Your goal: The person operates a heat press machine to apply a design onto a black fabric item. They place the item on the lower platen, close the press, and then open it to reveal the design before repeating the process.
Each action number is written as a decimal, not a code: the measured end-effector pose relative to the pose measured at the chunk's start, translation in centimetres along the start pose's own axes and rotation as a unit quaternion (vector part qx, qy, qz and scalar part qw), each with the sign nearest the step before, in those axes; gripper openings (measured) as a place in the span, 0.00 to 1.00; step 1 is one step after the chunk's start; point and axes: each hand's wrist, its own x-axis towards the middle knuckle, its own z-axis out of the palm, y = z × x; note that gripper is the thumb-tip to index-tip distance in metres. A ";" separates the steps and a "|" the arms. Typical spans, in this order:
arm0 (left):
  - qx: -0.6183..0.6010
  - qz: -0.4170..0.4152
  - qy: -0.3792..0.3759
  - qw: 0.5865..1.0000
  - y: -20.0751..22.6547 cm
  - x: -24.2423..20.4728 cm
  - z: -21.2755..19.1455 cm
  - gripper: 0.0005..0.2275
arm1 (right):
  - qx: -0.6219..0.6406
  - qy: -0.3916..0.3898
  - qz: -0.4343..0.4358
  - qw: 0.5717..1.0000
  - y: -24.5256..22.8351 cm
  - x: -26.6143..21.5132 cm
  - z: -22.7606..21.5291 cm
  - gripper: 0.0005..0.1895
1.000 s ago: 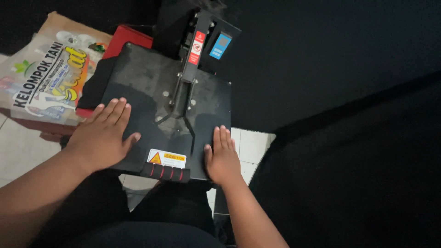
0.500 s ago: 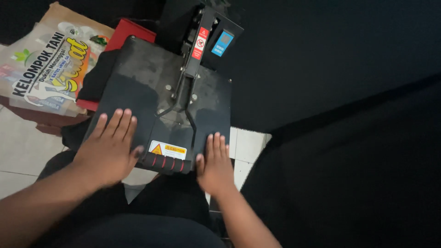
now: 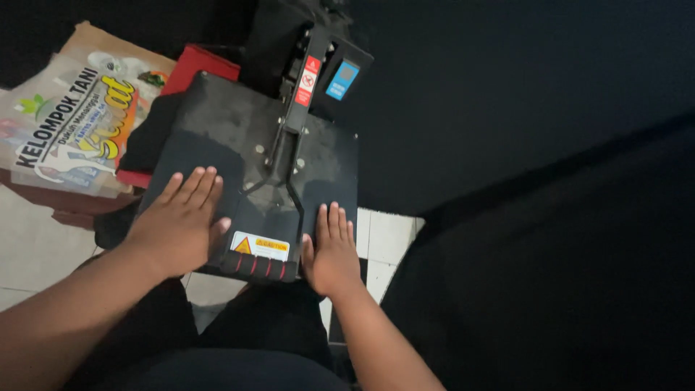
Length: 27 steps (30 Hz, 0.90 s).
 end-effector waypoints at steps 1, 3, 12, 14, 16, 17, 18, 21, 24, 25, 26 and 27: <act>0.000 0.007 -0.004 1.000 -0.1 -0.1 0.5 0.34 | -0.008 0.033 -0.020 0.999 0.4 -0.2 0.5 0.37; 0.019 0.006 0.038 0.999 0.8 -2.4 -0.8 0.34 | -0.005 0.014 -0.009 1.000 -0.8 -1.9 -0.4 0.37; -0.031 0.020 0.008 0.999 -1.2 0.6 0.4 0.33 | 0.074 -0.059 0.025 0.995 -1.7 -0.8 -3.5 0.34; -0.033 0.011 -0.010 0.999 -1.4 2.0 0.7 0.33 | 0.126 -0.017 -0.001 0.992 -3.5 -0.7 -5.9 0.32; -0.008 -0.008 -0.003 1.000 -0.6 2.3 1.1 0.33 | 0.155 0.126 -0.236 0.951 -7.3 -1.5 -10.4 0.30; -0.006 -0.010 0.001 1.000 -1.0 2.6 0.6 0.33 | 0.154 0.128 -0.240 0.950 -7.6 -1.5 -9.9 0.30; -0.015 -0.007 0.023 1.000 -0.8 2.4 0.3 0.33 | 0.128 0.072 -0.249 0.957 -8.0 -2.1 -9.3 0.29; -0.023 -0.012 0.028 0.999 -0.6 2.1 -0.3 0.32 | 0.060 0.056 -0.260 0.962 -7.5 -2.2 -5.9 0.21; -0.028 -0.021 0.014 0.999 -0.4 2.2 -0.6 0.32 | 0.013 0.111 -0.271 0.956 -6.9 -1.8 -3.9 0.12; -0.032 -0.016 0.012 0.999 -0.4 2.3 -0.8 0.32 | 0.013 0.128 -0.274 0.953 -6.9 -1.5 -3.7 0.11; -0.032 -0.017 0.014 0.999 -0.5 2.1 -0.4 0.32 | 0.012 0.129 -0.276 0.953 -6.8 -1.6 -3.5 0.11; -0.025 -0.014 0.026 0.999 -0.5 1.9 -0.1 0.33 | 0.032 0.123 -0.275 0.953 -6.6 -1.7 -3.3 0.11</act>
